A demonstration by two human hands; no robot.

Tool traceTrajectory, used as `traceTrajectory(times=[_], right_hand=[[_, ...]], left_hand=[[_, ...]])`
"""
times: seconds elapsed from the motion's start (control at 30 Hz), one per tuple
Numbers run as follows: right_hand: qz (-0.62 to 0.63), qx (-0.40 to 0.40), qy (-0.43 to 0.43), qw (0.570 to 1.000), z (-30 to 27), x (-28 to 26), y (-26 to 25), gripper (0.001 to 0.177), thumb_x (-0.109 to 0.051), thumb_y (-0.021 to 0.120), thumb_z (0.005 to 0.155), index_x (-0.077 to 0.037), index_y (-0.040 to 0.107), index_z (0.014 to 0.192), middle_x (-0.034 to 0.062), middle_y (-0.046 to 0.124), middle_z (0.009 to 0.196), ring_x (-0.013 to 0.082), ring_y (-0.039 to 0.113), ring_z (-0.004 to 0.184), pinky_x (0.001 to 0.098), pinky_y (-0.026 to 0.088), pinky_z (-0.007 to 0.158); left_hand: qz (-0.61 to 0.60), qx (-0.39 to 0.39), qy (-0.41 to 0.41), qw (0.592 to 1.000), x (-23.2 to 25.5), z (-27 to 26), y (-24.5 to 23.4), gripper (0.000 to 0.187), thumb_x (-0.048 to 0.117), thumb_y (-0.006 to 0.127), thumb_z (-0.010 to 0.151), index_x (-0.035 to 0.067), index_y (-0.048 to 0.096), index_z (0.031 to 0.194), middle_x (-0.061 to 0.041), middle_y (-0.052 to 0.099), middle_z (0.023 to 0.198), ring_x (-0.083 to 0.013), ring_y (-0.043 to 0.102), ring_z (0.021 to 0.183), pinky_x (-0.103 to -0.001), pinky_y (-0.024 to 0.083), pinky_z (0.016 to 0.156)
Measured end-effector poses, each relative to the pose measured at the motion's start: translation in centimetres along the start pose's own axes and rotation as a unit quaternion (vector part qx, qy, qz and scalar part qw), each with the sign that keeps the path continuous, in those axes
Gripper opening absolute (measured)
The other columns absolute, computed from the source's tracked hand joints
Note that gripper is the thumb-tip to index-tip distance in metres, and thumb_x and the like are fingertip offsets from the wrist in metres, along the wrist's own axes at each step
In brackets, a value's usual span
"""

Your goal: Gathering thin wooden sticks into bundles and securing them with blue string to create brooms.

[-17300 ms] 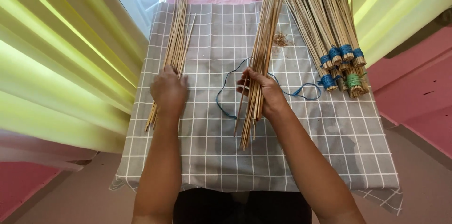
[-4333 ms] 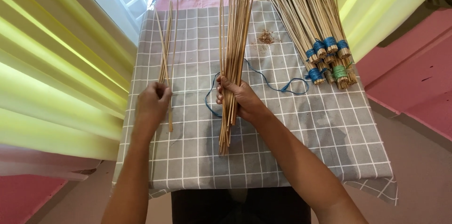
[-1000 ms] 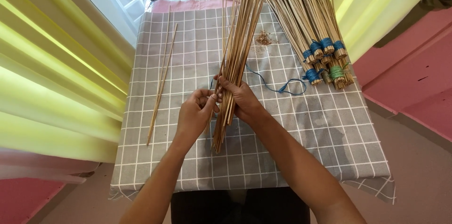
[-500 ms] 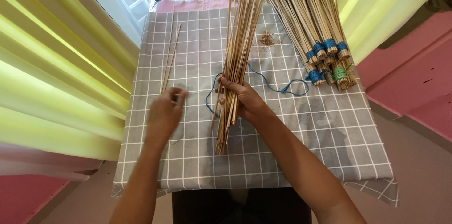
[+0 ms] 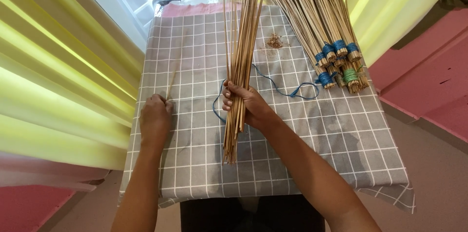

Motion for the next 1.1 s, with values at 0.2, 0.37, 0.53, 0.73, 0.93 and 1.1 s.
traceTrajectory(times=[0.2,0.37,0.53,0.73,0.93,1.1], right_hand=[[-0.043,-0.015,-0.038,0.998,-0.5,-0.8,1.1,0.031,-0.023,0.059,0.108,-0.001,0.06,0.13,0.0016,0.05,0.081,0.0109,0.059,0.07,0.0272,0.053,0.068],[-0.064,0.006,-0.042,0.997,-1.0,-1.0,2.1,0.027,-0.021,0.062,0.107,0.001,0.063,0.122,0.0046,0.054,0.081,0.0133,0.059,0.07,0.0288,0.052,0.068],[-0.085,0.058,-0.036,0.994,-0.5,-1.4,0.6,0.022,-0.019,0.07,0.102,0.002,0.068,0.108,0.0102,0.062,0.078,0.0185,0.067,0.068,0.032,0.058,0.065],[-0.117,0.078,-0.032,0.99,0.5,-1.1,-1.2,0.022,-0.018,0.074,0.097,0.002,0.071,0.106,0.0139,0.069,0.079,0.0208,0.073,0.069,0.0357,0.063,0.069],[-0.076,0.02,0.03,0.996,0.1,-1.6,-0.6,0.019,-0.018,0.073,0.093,-0.005,0.067,0.104,0.0088,0.067,0.082,0.0263,0.073,0.077,0.0517,0.063,0.09],[-0.019,0.021,0.029,0.999,-0.5,-2.2,-0.5,0.011,-0.017,0.066,0.102,-0.009,0.067,0.109,-0.0019,0.051,0.073,0.0095,0.053,0.057,0.023,0.048,0.053]], left_hand=[[-0.396,-0.057,0.018,0.916,6.6,-2.9,-3.2,0.02,0.017,0.064,0.102,-0.001,0.068,0.109,-0.014,0.063,0.071,-0.0241,0.063,0.058,-0.039,0.05,0.059],[-0.497,-0.103,0.047,0.86,10.7,-5.4,-0.4,0.015,0.013,0.066,0.1,0.001,0.067,0.109,-0.011,0.066,0.074,-0.018,0.063,0.056,-0.033,0.05,0.056],[-0.493,-0.114,0.052,0.861,12.3,-6.1,-0.4,0.016,0.018,0.066,0.101,0.004,0.066,0.109,-0.012,0.072,0.083,-0.0183,0.068,0.061,-0.032,0.052,0.056],[-0.429,-0.129,0.032,0.894,13.0,-7.8,-2.9,0.023,0.03,0.069,0.099,0.011,0.066,0.11,-0.007,0.071,0.085,-0.0198,0.069,0.062,-0.033,0.054,0.058],[-0.433,0.001,0.298,0.851,13.5,-13.0,-13.5,0.022,0.001,0.07,0.093,0.014,0.066,0.109,0.001,0.071,0.092,-0.0141,0.067,0.078,-0.03,0.056,0.08],[-0.473,0.005,0.287,0.833,13.1,-14.2,-13.2,0.023,0.003,0.069,0.094,0.014,0.063,0.113,0.0,0.07,0.094,-0.0145,0.066,0.08,-0.03,0.056,0.08]])
Point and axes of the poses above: each hand's wrist, its own z-axis towards the middle knuckle, its own y-axis out of the palm, x = y × z, the point moved 4 cm from there along z, towards the middle knuckle
